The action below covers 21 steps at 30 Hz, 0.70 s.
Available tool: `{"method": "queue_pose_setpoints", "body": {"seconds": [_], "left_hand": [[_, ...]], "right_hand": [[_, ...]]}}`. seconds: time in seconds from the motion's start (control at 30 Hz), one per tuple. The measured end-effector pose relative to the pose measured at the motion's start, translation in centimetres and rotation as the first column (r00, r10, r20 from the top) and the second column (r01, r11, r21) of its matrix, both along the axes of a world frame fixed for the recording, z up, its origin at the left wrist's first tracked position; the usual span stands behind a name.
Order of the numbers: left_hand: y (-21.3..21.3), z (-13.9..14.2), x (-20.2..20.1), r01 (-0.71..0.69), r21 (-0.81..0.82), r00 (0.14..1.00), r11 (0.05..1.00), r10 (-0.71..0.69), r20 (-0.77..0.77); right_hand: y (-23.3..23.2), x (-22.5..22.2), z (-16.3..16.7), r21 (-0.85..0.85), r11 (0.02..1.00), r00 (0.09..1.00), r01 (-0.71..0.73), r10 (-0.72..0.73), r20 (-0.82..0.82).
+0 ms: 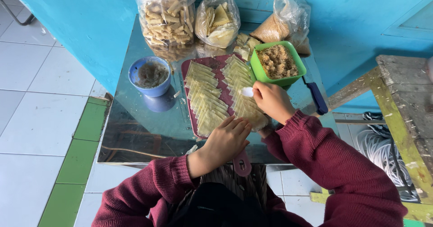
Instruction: The person folds thin square pastry sheets one at a time into triangular shapes on a pink paddle-shaped board, pressing each fold flat and arranging the finished pieces in rows. They occasionally reach into a green container of crumbly filling and a blue bowl of paste beside the board while continuing to fold and stack the sheets.
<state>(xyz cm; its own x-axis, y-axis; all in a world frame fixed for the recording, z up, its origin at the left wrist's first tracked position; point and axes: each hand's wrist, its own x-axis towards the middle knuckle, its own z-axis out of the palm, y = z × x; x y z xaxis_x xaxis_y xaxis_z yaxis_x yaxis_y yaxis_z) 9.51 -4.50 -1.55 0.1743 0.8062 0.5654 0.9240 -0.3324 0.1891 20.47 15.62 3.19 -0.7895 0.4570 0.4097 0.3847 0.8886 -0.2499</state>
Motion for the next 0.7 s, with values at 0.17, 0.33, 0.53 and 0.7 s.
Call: {"method": "queue_pose_setpoints", "body": {"seconds": [0.17,0.33,0.53,0.7], "left_hand": [[0.0,0.0,-0.1,0.004,-0.006,1.000,1.000,-0.004,0.011],[0.0,0.0,0.0,0.004,0.008,1.000,1.000,-0.005,0.028],[-0.1,0.0,0.0,0.004,-0.011,1.000,1.000,-0.004,0.018],[0.0,0.0,0.1,-0.006,0.016,1.000,1.000,0.006,0.011]], "right_hand": [[0.2,-0.2,0.9,0.213,0.977,0.997,0.022,-0.036,0.062],[-0.8,-0.5,0.8,0.300,0.945,0.990,-0.131,0.110,0.086],[-0.3,-1.2,-0.6,0.509,0.859,0.987,-0.048,-0.036,0.154],[0.1,-0.6,-0.7,0.214,0.977,1.000,0.012,-0.012,0.000]]}}
